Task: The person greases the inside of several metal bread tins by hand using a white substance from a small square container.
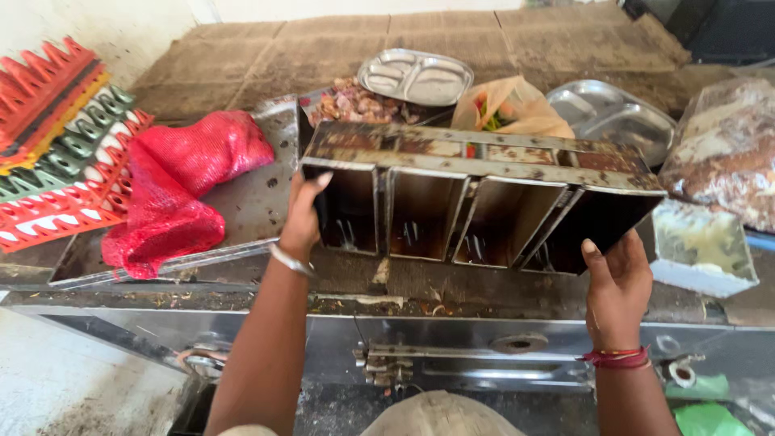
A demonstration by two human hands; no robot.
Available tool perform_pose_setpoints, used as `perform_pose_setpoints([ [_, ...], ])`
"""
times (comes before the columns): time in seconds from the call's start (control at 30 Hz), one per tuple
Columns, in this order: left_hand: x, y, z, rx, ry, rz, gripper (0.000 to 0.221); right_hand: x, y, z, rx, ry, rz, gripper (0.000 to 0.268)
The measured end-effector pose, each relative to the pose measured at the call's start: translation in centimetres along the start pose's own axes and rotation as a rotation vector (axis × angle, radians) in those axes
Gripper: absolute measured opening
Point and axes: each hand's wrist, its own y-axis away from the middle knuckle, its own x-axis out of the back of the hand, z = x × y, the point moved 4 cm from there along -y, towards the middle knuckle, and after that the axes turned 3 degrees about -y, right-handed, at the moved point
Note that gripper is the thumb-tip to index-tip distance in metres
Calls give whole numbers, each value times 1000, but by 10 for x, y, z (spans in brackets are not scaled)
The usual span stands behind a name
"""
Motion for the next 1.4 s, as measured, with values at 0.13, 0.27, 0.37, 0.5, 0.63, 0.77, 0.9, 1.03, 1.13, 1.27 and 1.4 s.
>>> perform_pose_setpoints([
  [0.13,-40,-121,90,-197,-556,-118,79,-15,-5,22,-36,61,89,32],
  [0.27,-160,-180,194,-425,-886,-402,75,-113,27,82,-393,-369,-178,47],
  [0.37,-246,-152,147,-457,-1129,-632,73,-194,59,89,-354,-228,-576,37],
  [0.5,-367,-133,102,-442,-1386,-900,70,-188,97,17,-547,-434,-875,82],
  [0.63,-463,-94,-9,-397,-1545,-1070,66,-102,79,-48,-365,-59,-829,78],
  [0.77,-535,-49,-86,-369,-1631,-1206,63,-9,64,-71,-312,-45,-434,68],
  [0.9,-567,-13,-119,-393,-1641,-1270,60,71,52,-86,-97,379,-114,45],
  [1.03,-579,19,-117,-442,-1604,-1338,57,126,9,-103,18,1126,68,28],
  [1.13,-564,30,-80,-494,-1577,-1356,54,127,-35,-103,378,1272,-332,34],
  [1.27,-537,28,21,-1074,-1386,-1268,56,138,-72,-69,346,1379,-704,31],
  [1.4,-439,-11,122,-1124,-984,-1089,52,169,-107,-33,-205,1624,-863,35],
])
